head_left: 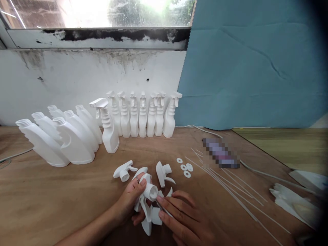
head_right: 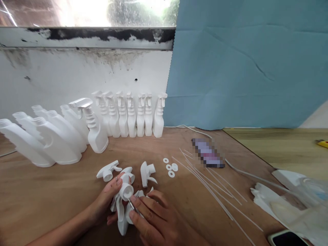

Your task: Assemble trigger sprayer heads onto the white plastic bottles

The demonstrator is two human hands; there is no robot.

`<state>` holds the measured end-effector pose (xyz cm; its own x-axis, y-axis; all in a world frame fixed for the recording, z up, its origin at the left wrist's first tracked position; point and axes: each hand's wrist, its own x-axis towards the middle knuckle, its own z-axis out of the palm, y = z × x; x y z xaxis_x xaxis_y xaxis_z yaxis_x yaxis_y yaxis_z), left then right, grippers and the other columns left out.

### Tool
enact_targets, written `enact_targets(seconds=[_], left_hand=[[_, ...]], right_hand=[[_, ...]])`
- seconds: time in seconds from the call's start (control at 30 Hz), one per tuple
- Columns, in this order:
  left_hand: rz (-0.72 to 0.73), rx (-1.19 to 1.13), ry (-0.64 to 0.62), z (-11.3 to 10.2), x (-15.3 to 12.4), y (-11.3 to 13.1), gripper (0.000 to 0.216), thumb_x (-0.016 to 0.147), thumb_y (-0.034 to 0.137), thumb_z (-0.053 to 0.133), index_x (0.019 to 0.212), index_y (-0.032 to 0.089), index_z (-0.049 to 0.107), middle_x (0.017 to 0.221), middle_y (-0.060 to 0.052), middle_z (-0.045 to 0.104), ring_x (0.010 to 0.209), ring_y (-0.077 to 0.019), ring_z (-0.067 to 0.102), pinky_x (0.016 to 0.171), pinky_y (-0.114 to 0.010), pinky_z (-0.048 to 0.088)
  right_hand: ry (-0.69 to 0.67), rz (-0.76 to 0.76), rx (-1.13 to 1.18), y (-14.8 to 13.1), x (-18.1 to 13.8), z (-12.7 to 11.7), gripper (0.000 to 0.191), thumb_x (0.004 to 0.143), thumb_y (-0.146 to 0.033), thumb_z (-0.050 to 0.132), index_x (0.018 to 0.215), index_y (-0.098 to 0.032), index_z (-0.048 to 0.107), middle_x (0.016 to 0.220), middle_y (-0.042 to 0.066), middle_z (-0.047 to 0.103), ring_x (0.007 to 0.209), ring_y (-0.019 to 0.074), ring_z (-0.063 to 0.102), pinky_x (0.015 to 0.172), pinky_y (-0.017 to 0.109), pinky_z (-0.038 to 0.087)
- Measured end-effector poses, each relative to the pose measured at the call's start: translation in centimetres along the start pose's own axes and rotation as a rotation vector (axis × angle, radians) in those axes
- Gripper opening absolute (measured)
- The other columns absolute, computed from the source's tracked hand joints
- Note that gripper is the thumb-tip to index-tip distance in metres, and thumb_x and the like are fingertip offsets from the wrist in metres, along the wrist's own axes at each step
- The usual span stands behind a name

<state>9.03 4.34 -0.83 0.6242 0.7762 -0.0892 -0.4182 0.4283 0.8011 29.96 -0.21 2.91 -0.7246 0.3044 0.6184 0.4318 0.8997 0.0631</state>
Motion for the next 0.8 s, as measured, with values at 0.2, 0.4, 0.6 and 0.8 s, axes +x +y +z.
enact_targets(seconds=[0.2, 0.4, 0.6, 0.8], left_hand=[[0.040, -0.052, -0.082, -0.2, 0.1, -0.4, 0.025, 0.094, 0.045, 0.046, 0.094, 0.021, 0.041, 0.064, 0.005, 0.058, 0.025, -0.0043, 0.043, 0.021, -0.009, 0.027], [0.173, -0.039, -0.148, -0.9, 0.1, -0.8, 0.023, 0.096, 0.043, 0.041, 0.095, 0.020, 0.043, 0.066, 0.001, 0.061, 0.027, -0.0044, 0.043, 0.023, -0.010, 0.028], [0.337, 0.101, 0.108, -1.1, -0.4, 0.6, 0.026, 0.093, 0.045, 0.044, 0.090, 0.019, 0.044, 0.053, 0.004, 0.054, 0.027, -0.0049, 0.037, 0.026, -0.011, 0.025], [0.398, 0.277, 0.263, -2.0, -1.0, 1.4, 0.028, 0.090, 0.048, 0.047, 0.087, 0.020, 0.047, 0.051, 0.004, 0.051, 0.033, -0.0069, 0.037, 0.030, -0.014, 0.028]], right_hand=[[0.044, 0.049, 0.000, -0.1, -0.3, 1.1, 0.037, 0.083, -0.009, 0.050, 0.119, -0.012, 0.056, 0.128, 0.018, 0.061, 0.125, 0.0270, 0.052, 0.096, 0.047, 0.049], [0.041, 0.011, -0.019, 0.0, -0.3, 0.0, 0.030, 0.087, -0.010, 0.051, 0.116, -0.009, 0.057, 0.117, 0.018, 0.068, 0.121, 0.0230, 0.056, 0.099, 0.042, 0.048], [0.171, 0.170, -0.070, 2.9, -1.9, -0.4, 0.049, 0.080, -0.001, 0.048, 0.128, -0.011, 0.053, 0.120, 0.016, 0.066, 0.116, 0.0256, 0.058, 0.095, 0.045, 0.048], [0.300, 0.435, 0.176, 4.8, -3.0, -1.4, 0.035, 0.087, -0.009, 0.044, 0.111, -0.021, 0.067, 0.088, 0.007, 0.070, 0.083, 0.0229, 0.065, 0.076, 0.040, 0.050]])
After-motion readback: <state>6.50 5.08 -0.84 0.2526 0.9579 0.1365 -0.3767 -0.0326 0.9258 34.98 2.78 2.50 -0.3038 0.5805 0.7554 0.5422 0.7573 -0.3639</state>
